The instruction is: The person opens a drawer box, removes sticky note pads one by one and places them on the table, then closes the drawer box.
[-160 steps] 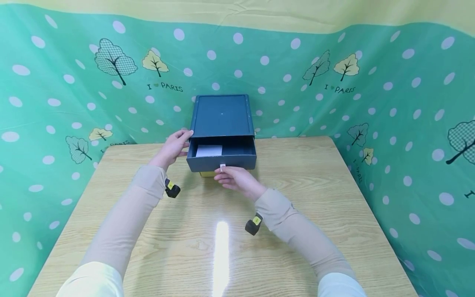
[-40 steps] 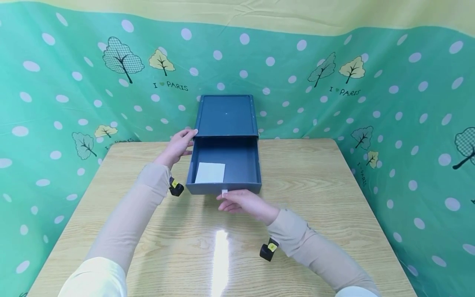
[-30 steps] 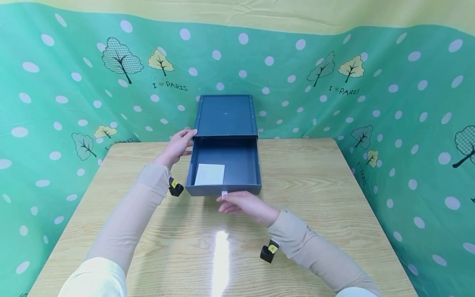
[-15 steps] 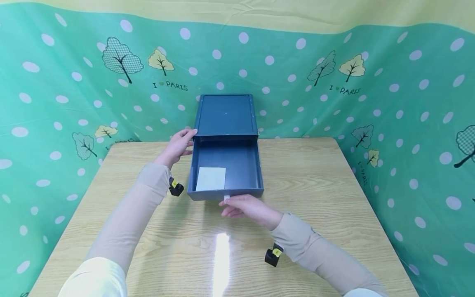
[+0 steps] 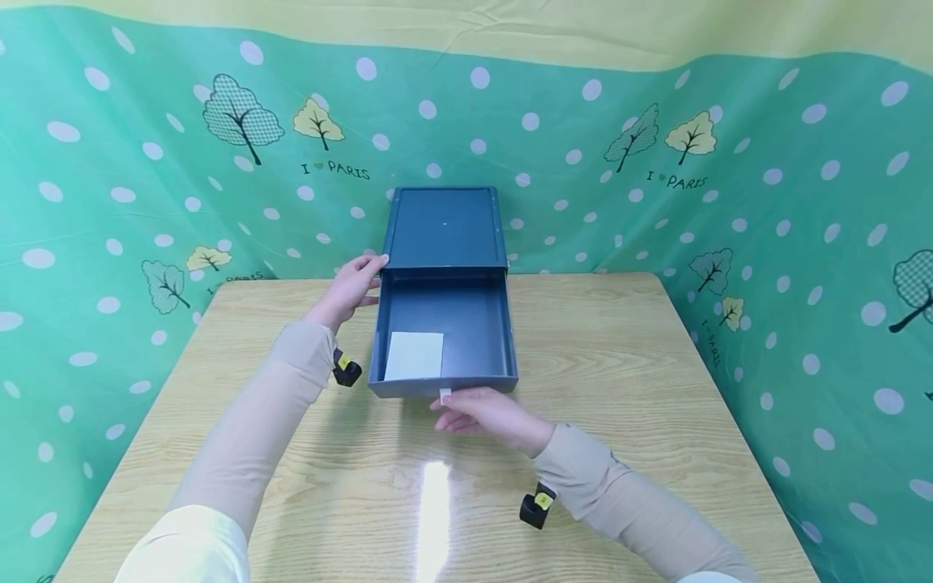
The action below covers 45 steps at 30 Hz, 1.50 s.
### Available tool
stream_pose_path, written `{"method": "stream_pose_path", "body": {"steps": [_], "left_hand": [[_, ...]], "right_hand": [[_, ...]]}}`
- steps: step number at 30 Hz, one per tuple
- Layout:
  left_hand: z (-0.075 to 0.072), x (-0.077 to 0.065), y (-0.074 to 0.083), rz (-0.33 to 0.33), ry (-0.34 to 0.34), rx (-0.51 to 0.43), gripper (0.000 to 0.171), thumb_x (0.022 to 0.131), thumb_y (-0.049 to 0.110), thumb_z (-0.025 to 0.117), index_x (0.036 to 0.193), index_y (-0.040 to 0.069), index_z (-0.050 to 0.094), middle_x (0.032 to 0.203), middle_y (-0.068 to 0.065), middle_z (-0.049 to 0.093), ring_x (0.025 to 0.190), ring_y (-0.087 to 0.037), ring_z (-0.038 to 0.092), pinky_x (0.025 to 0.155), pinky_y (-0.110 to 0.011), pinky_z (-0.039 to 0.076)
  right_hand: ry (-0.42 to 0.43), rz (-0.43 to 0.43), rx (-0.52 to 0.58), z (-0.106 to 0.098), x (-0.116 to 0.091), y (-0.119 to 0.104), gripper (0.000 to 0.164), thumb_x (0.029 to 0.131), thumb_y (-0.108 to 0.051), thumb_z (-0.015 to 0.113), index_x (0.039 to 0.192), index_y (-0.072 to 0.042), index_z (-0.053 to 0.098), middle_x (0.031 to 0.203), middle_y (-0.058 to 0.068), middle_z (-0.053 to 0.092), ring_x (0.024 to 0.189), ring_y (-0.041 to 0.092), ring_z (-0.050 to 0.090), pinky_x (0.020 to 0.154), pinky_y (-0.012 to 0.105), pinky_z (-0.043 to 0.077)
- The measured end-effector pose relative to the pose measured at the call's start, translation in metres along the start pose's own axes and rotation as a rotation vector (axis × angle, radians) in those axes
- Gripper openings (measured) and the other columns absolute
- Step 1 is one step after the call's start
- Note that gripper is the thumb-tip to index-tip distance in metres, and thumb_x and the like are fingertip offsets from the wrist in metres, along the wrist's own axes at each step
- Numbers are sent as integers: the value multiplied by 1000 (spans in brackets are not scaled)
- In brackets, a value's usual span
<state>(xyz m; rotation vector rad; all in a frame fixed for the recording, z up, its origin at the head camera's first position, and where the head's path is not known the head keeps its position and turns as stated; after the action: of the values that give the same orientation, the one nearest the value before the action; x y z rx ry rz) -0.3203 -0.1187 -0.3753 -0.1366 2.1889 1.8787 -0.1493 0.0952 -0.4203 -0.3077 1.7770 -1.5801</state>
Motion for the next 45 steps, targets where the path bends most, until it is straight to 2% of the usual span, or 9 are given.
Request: {"method": "stream_pose_path", "body": {"steps": [4, 7, 12, 16, 22, 27, 32, 39, 45], "left_hand": [[0, 0, 0, 3, 3, -2, 62, 98, 42, 47, 145, 5, 31, 148, -15, 35, 132, -33, 41, 102, -45, 46], [0, 2, -2, 2, 5, -4, 62, 98, 42, 48, 145, 5, 31, 147, -15, 35, 131, -33, 41, 102, -45, 46], [0, 5, -4, 0, 12, -5, 62, 97, 43, 48, 145, 6, 32, 147, -14, 36, 131, -33, 42, 102, -45, 46], [0, 5, -4, 3, 14, -6, 62, 97, 42, 48, 145, 6, 33, 147, -14, 36, 131, -33, 42, 102, -46, 46], [0, 4, -4, 4, 11, -9, 62, 97, 43, 48, 145, 6, 33, 147, -14, 36, 131, -33, 41, 102, -47, 45], [-1, 3, -4, 7, 17, -12, 61, 97, 42, 48, 144, 6, 33, 147, -14, 36, 131, -33, 41, 102, -47, 45], [-1, 4, -4, 8, 18, -11, 61, 97, 42, 49, 144, 6, 34, 146, -14, 36, 131, -34, 42, 103, -48, 45], [-1, 4, -4, 10, 19, -16, 60, 97, 42, 49, 143, 6, 35, 146, -15, 37, 131, -34, 42, 103, -49, 44], [-2, 3, -5, 5, 19, -17, 62, 97, 43, 49, 144, 6, 34, 146, -14, 36, 131, -33, 41, 102, -47, 45]], "right_hand": [[-12, -2, -15, 0, 0, 1, 43, 100, -27, 45, 123, 8, 56, 91, -2, 69, 90, 10, 64, 97, 40, 50], [-35, 5, -38, 0, -1, 1, 41, 100, -25, 46, 123, 8, 55, 96, 8, 69, 96, 19, 65, 101, 44, 47], [-94, 33, -237, -1, -7, -2, 36, 99, -26, 48, 120, 1, 60, 107, 14, 68, 108, 24, 62, 102, 47, 45], [-148, 27, -428, -1, -10, -6, 32, 99, -28, 49, 117, -5, 63, 106, 9, 69, 103, 17, 63, 96, 37, 50], [-233, -48, -585, 3, -13, -20, 32, 99, -26, 48, 119, -5, 62, 105, 6, 69, 100, 15, 62, 90, 28, 50], [-284, -92, -607, 4, -18, -38, 34, 100, -27, 46, 122, -4, 60, 108, 6, 69, 103, 13, 61, 93, 28, 49], [-292, -135, -605, 1, -22, -55, 35, 101, -30, 46, 123, -8, 60, 109, 6, 68, 105, 12, 60, 95, 28, 47], [-324, -174, -597, 2, -26, -83, 37, 101, -27, 44, 128, -4, 56, 113, 10, 66, 108, 19, 60, 96, 29, 48], [-289, -197, -625, -4, -21, -112, 38, 101, -27, 45, 129, -4, 55, 114, 8, 65, 109, 20, 59, 97, 32, 47]]}}
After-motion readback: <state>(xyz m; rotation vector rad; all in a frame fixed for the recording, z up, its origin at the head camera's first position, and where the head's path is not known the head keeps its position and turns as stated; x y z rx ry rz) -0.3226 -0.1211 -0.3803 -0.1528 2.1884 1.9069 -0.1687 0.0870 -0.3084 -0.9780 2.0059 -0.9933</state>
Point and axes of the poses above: each hand's wrist, its own x-axis towards the middle knuckle, its own z-axis out of the palm, y = z × x, the point moved 6 cm from there along x, towards the middle knuckle
